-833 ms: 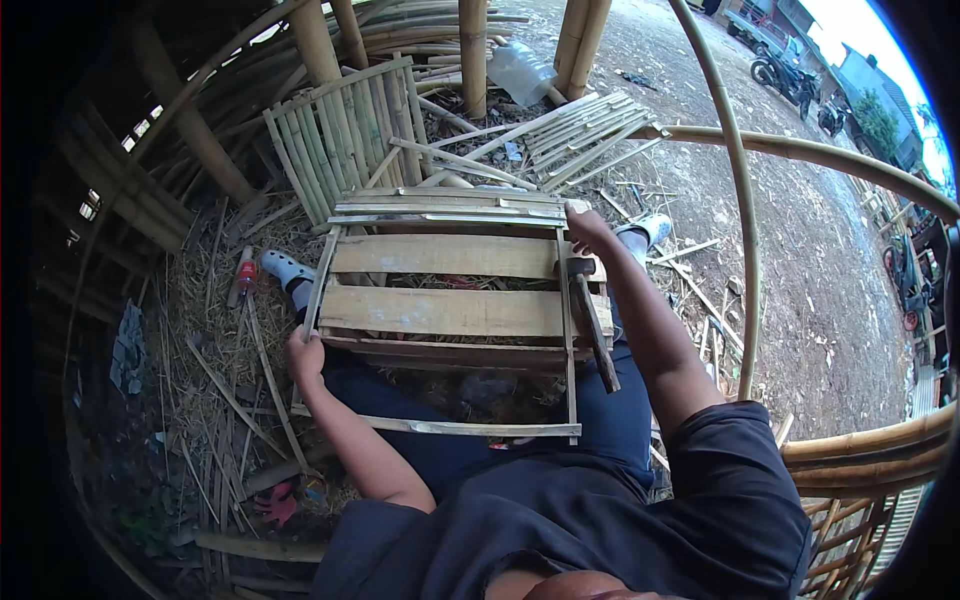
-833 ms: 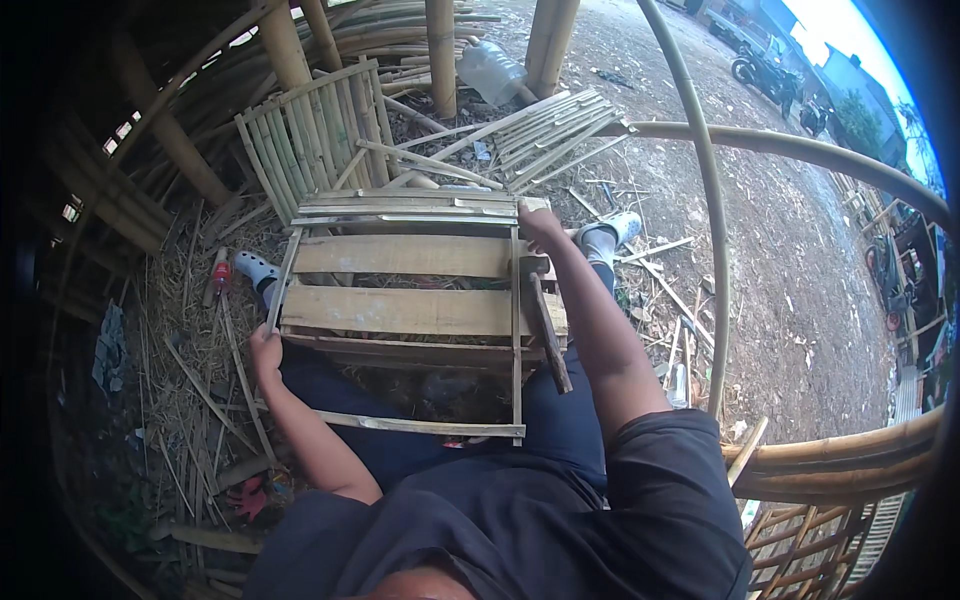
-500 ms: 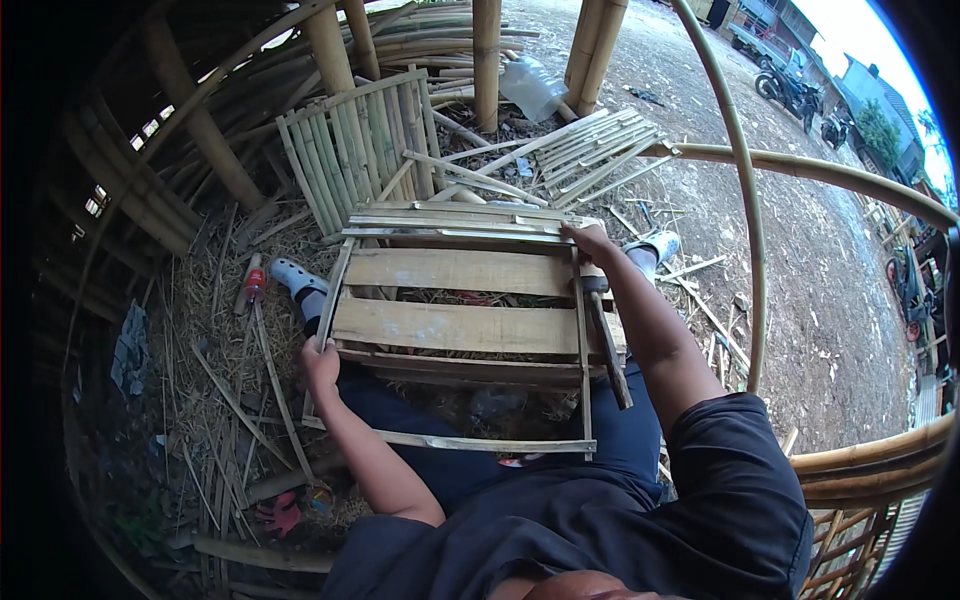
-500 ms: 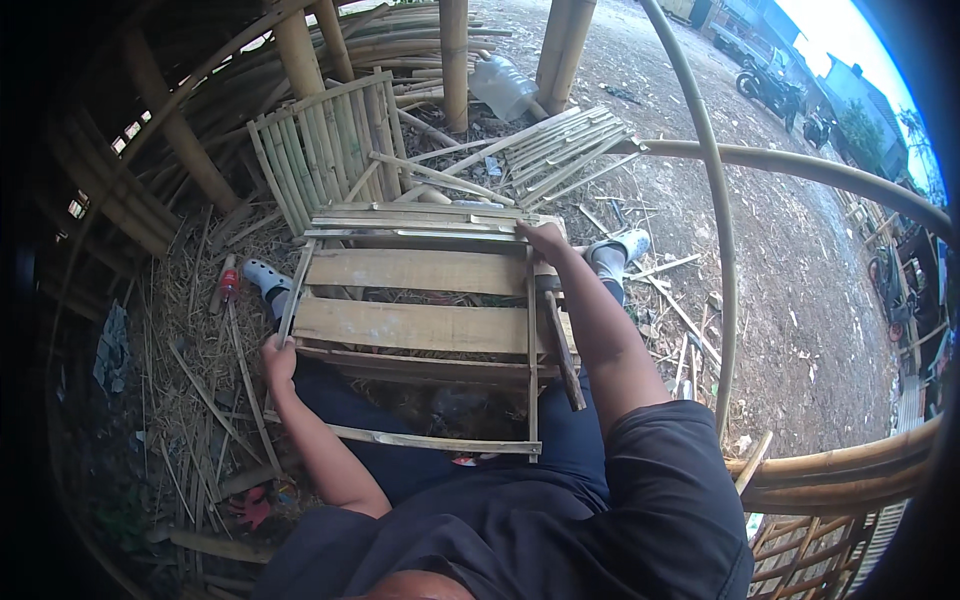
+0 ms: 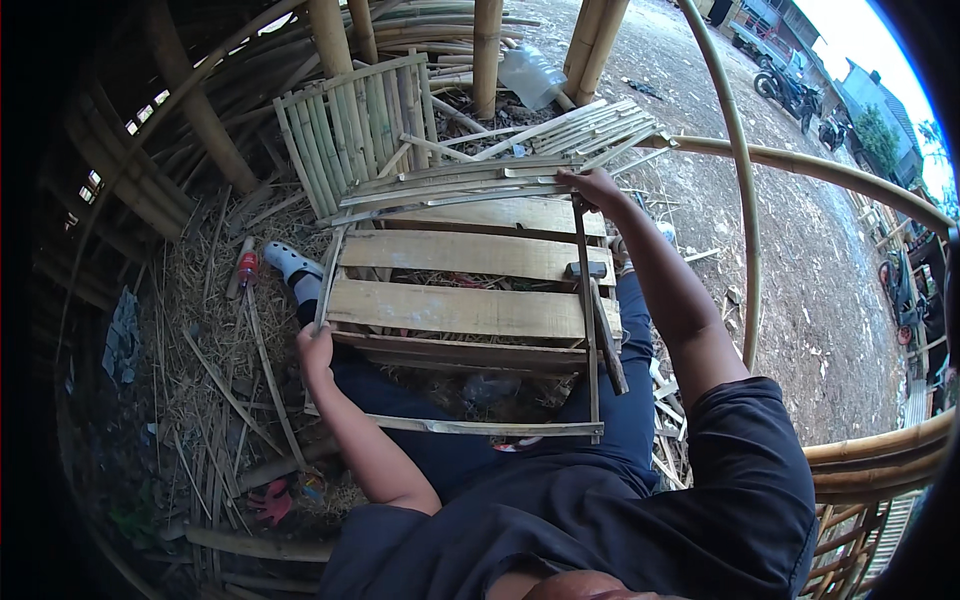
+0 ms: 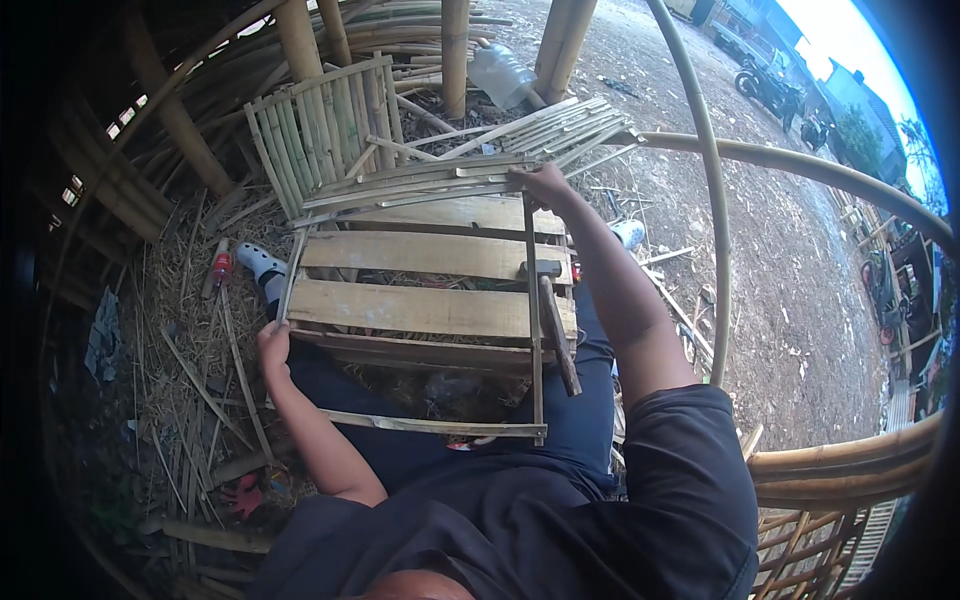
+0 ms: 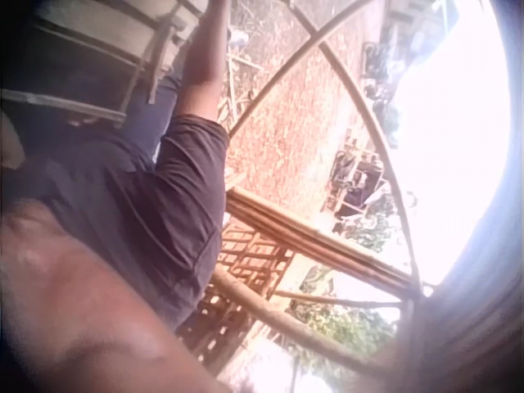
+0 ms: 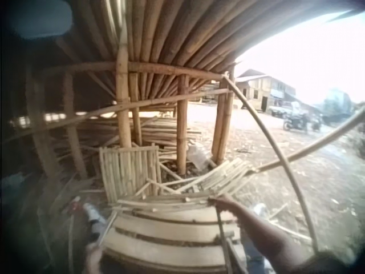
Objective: The person constructs a wooden frame by using a hammer to drive nails into bamboo strips and then places additional bamboo components onto the frame by hand.
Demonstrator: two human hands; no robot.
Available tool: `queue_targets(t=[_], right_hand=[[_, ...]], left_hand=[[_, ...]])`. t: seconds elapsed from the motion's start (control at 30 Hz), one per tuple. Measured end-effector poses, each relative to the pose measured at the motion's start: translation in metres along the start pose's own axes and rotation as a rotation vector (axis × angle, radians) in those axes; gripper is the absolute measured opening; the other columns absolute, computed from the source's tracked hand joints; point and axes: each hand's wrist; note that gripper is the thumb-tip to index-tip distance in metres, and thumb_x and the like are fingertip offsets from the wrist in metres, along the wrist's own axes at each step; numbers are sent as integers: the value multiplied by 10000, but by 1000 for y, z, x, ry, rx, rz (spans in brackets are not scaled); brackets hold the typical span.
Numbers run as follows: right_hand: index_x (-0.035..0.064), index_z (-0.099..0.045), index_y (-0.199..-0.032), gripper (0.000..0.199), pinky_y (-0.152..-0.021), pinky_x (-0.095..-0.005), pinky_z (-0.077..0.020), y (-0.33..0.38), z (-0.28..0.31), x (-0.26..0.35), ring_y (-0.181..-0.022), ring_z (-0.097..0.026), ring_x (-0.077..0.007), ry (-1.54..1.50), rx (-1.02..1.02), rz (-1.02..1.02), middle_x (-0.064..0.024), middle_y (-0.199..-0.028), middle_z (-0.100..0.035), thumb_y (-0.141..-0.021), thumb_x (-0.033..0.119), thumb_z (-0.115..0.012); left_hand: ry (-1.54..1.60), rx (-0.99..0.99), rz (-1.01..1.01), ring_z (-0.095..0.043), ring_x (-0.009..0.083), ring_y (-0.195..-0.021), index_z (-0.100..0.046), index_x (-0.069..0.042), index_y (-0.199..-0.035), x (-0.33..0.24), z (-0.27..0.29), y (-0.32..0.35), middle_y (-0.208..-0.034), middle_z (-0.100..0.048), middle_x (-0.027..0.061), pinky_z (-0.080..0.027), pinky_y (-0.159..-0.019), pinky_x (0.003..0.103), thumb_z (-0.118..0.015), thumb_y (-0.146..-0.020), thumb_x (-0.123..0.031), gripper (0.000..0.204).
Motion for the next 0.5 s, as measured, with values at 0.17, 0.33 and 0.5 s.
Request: queue_targets(t=[0.17, 0.33, 0.5], right_hand=[[90, -734, -901, 449, -423, -223, -394, 31, -9, -9, -487, -577, -68, -66, 25, 10, 16, -639, -628, -901, 536, -788], [72, -753, -933, 458, -428, -236, -394, 51, 2, -7, -482, -558, -68, -93, -3, 128, 10, -655, -640, -931, 529, -758], [-7, -780, -1000, 653, -647, -323, -504, 65, 3, 28, -687, -639, -137, 176, -248, 326, -87, -764, -710, -983, 627, -628]], left_hand=[[-18, -37, -19, -705, 212, -1002, -724, 30, -1161, 1, 4, 8, -1063, -762, 131, -513, -925, 370, -638, -996, -161, 267], [-16, -27, -19, -700, 206, -1044, -715, 41, -1206, 16, 2, -4, -1104, -760, 130, -507, -949, 353, -623, -1005, -143, 288], [63, -58, 1, -692, 209, -1126, -682, 57, -1279, 37, 15, -15, -1205, -743, 151, -494, -994, 334, -612, -1013, -134, 335]])
Point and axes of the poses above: each hand's wrist, its own y-axis away from the middle knuckle, its own z-axis out of the back of the hand, x = y × z
